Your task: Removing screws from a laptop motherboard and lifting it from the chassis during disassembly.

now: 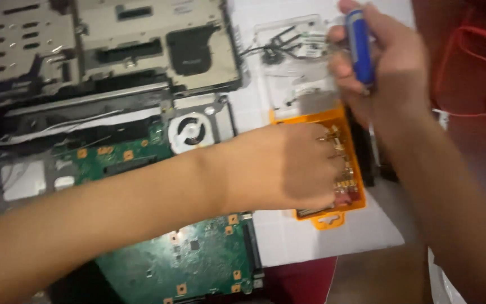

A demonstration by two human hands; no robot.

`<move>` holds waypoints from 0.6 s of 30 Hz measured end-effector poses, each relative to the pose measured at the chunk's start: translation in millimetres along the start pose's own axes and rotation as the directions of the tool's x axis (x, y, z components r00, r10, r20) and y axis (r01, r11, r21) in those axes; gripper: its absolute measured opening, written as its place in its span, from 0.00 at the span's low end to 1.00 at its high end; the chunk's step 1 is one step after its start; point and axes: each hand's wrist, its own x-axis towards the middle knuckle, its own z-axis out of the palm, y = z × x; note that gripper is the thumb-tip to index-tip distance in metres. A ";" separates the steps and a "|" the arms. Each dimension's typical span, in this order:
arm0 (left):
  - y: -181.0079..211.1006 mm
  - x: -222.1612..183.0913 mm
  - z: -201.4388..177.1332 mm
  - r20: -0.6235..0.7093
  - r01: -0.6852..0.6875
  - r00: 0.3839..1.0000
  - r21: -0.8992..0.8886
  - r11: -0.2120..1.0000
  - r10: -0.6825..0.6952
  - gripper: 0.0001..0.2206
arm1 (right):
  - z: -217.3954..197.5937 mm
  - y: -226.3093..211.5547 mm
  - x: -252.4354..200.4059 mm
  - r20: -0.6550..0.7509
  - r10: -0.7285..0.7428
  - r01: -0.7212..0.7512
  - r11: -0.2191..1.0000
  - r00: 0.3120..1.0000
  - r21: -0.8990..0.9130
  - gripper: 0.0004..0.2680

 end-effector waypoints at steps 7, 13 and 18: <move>-3.2 -11.7 -17.3 0.037 0.136 0.990 -0.065 0.989 -0.134 0.15 | 7.7 -1.4 -6.9 -0.079 -0.017 0.013 0.999 0.997 -0.047 0.04; 15.0 -68.4 -92.9 0.116 0.380 0.921 -0.467 0.798 -0.371 0.08 | 11.2 -1.0 -19.9 0.013 -0.009 0.011 0.976 1.000 -0.219 0.07; 66.5 -95.1 -98.2 0.391 0.725 0.688 -0.408 0.555 -0.612 0.05 | 7.0 3.0 -25.4 0.028 0.013 0.002 0.878 1.000 -0.478 0.07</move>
